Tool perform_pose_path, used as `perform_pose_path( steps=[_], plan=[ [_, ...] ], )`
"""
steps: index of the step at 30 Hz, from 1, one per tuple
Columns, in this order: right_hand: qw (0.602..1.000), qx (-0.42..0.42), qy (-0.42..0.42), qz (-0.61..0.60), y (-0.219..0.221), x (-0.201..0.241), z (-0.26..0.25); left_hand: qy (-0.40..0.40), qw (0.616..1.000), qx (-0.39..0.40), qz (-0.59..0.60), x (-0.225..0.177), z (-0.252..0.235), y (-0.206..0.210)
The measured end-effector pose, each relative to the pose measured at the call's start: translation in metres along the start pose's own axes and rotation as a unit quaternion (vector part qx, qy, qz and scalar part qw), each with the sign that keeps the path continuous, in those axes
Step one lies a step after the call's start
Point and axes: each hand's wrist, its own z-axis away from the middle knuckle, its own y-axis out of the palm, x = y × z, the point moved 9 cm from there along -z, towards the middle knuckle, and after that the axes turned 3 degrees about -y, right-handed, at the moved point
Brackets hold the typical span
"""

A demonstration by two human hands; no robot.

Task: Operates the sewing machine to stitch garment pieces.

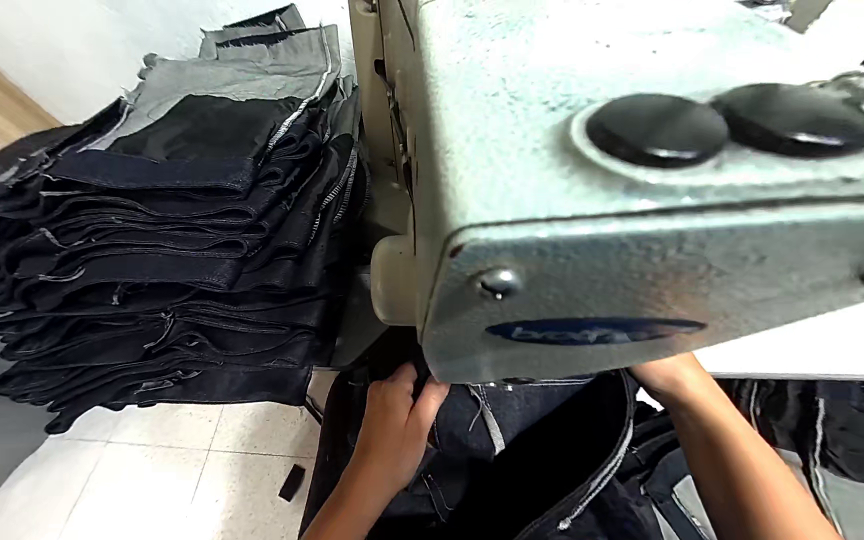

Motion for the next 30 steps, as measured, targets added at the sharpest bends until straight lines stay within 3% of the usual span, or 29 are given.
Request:
perform_pose_path(
  steps=[5,12,16,19,26,30],
  plan=[
    [1.0,0.01,0.0,0.01,0.0,-0.003,0.005,0.011,1.0,0.003,0.009,0.002,0.004,-0.001],
    [0.997,0.023,-0.001,0.077,0.001,0.014,0.007,-0.012,0.993,0.114,-0.008,0.01,0.018,-0.009],
    [0.977,0.02,-0.112,0.18,-0.011,0.02,0.022,0.013,0.985,0.133,-0.107,0.01,0.028,-0.016],
    [0.969,-0.001,-0.139,0.206,-0.013,0.032,0.046,0.06,0.978,0.131,-0.154,-0.002,0.036,-0.021],
    [0.994,-0.082,0.017,0.065,-0.024,-0.017,0.091,0.093,0.963,0.188,-0.167,-0.03,0.05,-0.016],
    [0.991,-0.09,0.091,-0.047,-0.011,-0.046,0.1,0.082,0.953,0.108,-0.27,-0.04,0.045,-0.021]
  ],
)
